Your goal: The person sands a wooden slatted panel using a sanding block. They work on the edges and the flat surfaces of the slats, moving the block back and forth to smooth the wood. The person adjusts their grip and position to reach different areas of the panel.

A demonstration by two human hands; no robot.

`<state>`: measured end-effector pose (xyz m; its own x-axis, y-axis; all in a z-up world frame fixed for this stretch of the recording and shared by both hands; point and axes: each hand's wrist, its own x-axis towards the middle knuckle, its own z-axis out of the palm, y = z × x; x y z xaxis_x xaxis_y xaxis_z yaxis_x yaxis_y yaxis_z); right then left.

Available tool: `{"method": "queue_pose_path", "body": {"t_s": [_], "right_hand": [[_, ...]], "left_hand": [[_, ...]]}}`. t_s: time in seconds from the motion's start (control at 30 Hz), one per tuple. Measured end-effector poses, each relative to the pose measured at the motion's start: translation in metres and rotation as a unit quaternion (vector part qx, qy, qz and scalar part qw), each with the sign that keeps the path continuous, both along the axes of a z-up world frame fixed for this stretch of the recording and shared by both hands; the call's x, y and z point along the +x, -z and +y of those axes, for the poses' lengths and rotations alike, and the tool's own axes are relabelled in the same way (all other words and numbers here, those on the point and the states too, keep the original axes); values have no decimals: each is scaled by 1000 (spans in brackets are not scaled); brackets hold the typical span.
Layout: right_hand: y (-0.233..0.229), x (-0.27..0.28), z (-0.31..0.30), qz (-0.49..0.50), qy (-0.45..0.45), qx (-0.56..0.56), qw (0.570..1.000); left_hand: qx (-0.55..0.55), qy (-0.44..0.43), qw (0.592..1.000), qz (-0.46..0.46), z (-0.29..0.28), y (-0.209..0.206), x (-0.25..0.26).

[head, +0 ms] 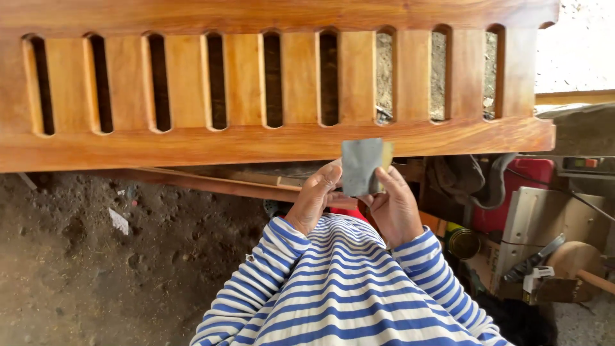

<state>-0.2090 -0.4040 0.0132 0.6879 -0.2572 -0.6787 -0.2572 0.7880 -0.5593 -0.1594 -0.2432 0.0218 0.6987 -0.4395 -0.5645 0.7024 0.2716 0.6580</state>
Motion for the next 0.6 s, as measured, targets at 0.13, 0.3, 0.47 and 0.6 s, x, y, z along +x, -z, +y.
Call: {"method": "queue_pose_path", "body": {"t_s": [0.13,0.3,0.47,0.6], "right_hand": [[17,-7,-28,2,-81,-10,997],[14,4,-70,5,-131,-63,989],[1,31,-141,-25,-108,-254,961],[13,43,-212,-54,-67,-377,922]], "left_hand": [[-19,-64,997,32,-52,0,4],[112,-94,988,-48,-69,-1,25],[496,-151,796,-312,-17,29,83],[582,-193,673,-413,29,2,136]]}}
